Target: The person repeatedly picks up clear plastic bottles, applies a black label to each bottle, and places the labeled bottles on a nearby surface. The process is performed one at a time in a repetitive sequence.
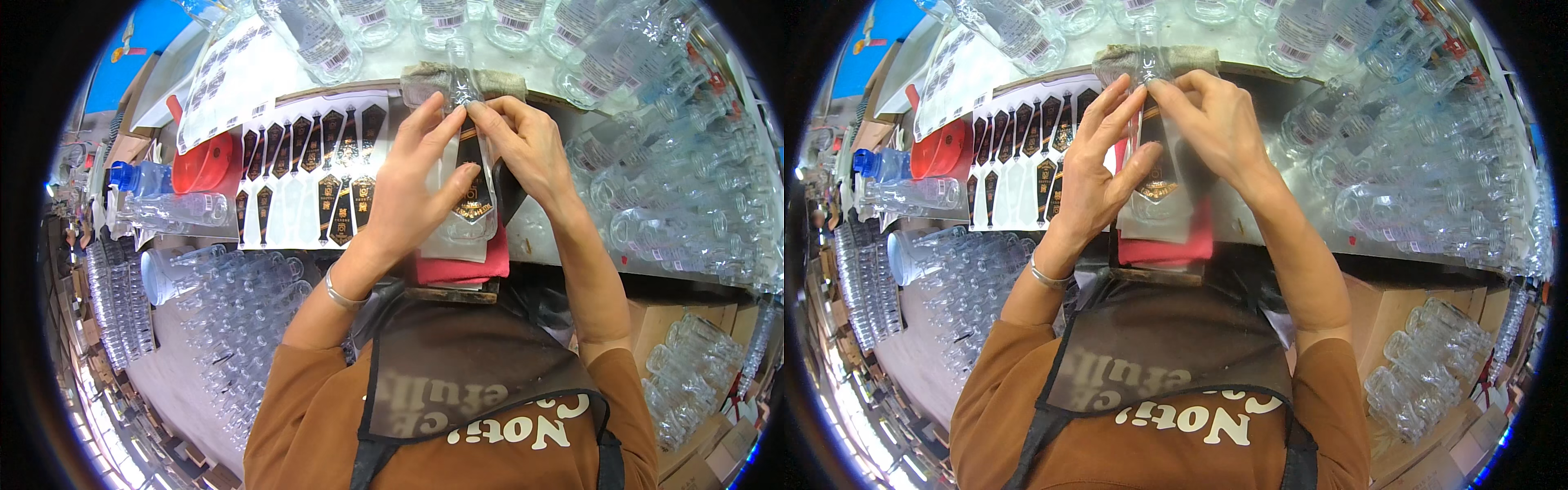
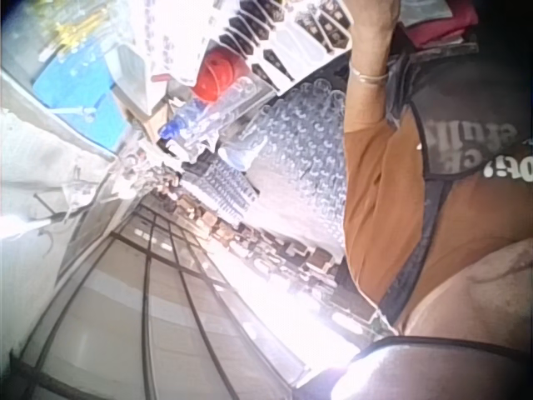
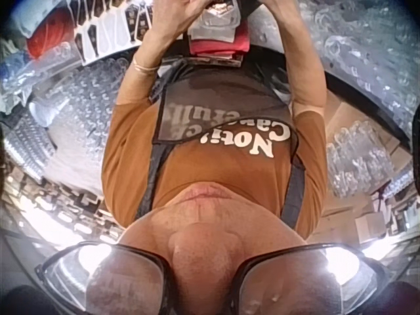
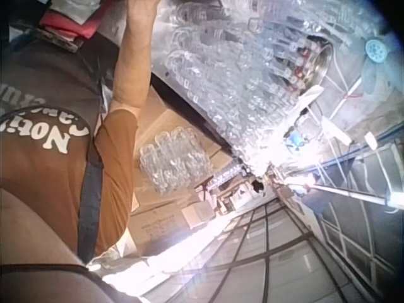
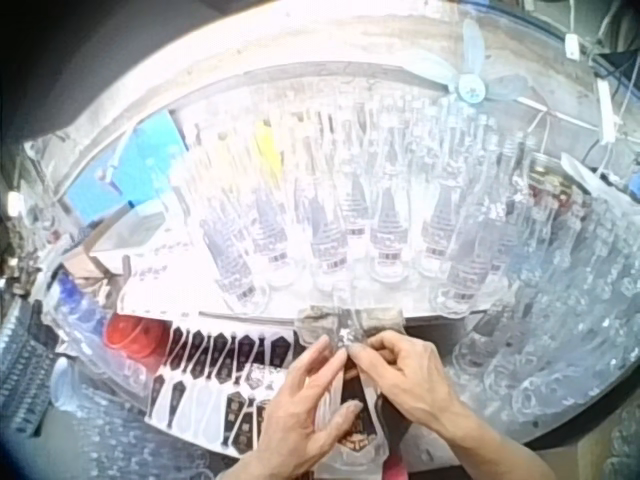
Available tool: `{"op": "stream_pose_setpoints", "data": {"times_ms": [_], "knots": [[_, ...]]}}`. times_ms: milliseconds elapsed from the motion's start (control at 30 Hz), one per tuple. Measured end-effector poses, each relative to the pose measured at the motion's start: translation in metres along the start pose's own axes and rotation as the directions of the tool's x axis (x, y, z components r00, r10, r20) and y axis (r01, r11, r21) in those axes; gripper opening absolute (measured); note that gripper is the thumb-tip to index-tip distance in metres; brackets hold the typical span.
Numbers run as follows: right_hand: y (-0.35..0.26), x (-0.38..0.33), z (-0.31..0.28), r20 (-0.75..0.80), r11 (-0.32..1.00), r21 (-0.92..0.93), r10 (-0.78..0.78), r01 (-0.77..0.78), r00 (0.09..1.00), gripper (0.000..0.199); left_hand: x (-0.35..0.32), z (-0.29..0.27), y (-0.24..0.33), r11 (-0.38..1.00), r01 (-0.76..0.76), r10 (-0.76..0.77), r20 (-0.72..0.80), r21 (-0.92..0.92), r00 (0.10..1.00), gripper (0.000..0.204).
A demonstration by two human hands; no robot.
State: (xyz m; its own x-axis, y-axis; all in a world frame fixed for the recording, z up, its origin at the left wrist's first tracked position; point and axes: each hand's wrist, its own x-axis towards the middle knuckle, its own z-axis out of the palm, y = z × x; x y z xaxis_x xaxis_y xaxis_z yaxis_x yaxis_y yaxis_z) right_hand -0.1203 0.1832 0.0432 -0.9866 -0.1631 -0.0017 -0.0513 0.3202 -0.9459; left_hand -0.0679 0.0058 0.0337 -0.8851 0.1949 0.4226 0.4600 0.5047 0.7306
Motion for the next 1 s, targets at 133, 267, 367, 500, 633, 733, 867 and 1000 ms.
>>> {"op": "stream_pose_setpoints", "data": {"times_ms": [133, 267, 367, 500, 633, 733, 867, 1000], "knots": [[0.002, -0.001, 0.002, -0.012, 0.999, 0.008, -0.046, 0.046, 0.999, 0.044, 0.000, 0.001, 0.000, 1.000, 0.008, -0.008, -0.006, -0.009, 1.000, 0.060], [0.009, 0.003, -0.001, 0.020, 0.997, 0.049, -0.060, 0.059, 0.998, 0.052, 0.001, 0.000, 0.001, 1.000, 0.009, -0.009, -0.009, 0.002, 1.000, 0.059], [0.013, -0.004, -0.009, 0.077, 0.988, 0.153, -0.009, -0.003, 0.997, 0.053, -0.002, -0.001, 0.006, 0.991, 0.071, -0.073, -0.015, -0.113, 0.997, 0.068], [0.015, -0.042, -0.014, 0.156, 0.990, 0.134, 0.027, -0.048, 0.987, 0.057, -0.029, 0.000, 0.005, 0.974, 0.157, -0.146, 0.076, -0.163, 0.986, 0.087], [0.019, -0.086, -0.015, 0.237, 0.974, 0.159, 0.121, -0.161, 0.964, 0.061, -0.050, -0.003, 0.020, 0.951, 0.247, -0.224, 0.136, -0.185, 0.965, 0.091], [0.018, -0.088, -0.014, 0.258, 0.936, 0.234, 0.202, -0.264, 0.945, 0.058, -0.050, -0.002, 0.012, 0.824, 0.380, -0.362, 0.126, -0.420, 0.924, 0.079], [0.031, -0.081, -0.001, 0.139, 0.959, 0.238, 0.123, -0.154, 0.983, 0.057, -0.040, 0.003, 0.007, 0.739, 0.407, -0.394, 0.145, -0.537, 0.908, 0.068], [0.025, -0.081, 0.002, 0.133, 0.967, 0.205, 0.125, -0.150, 0.983, 0.057, -0.042, 0.007, 0.004, 0.717, 0.398, -0.405, 0.124, -0.573, 0.906, 0.066]]}}
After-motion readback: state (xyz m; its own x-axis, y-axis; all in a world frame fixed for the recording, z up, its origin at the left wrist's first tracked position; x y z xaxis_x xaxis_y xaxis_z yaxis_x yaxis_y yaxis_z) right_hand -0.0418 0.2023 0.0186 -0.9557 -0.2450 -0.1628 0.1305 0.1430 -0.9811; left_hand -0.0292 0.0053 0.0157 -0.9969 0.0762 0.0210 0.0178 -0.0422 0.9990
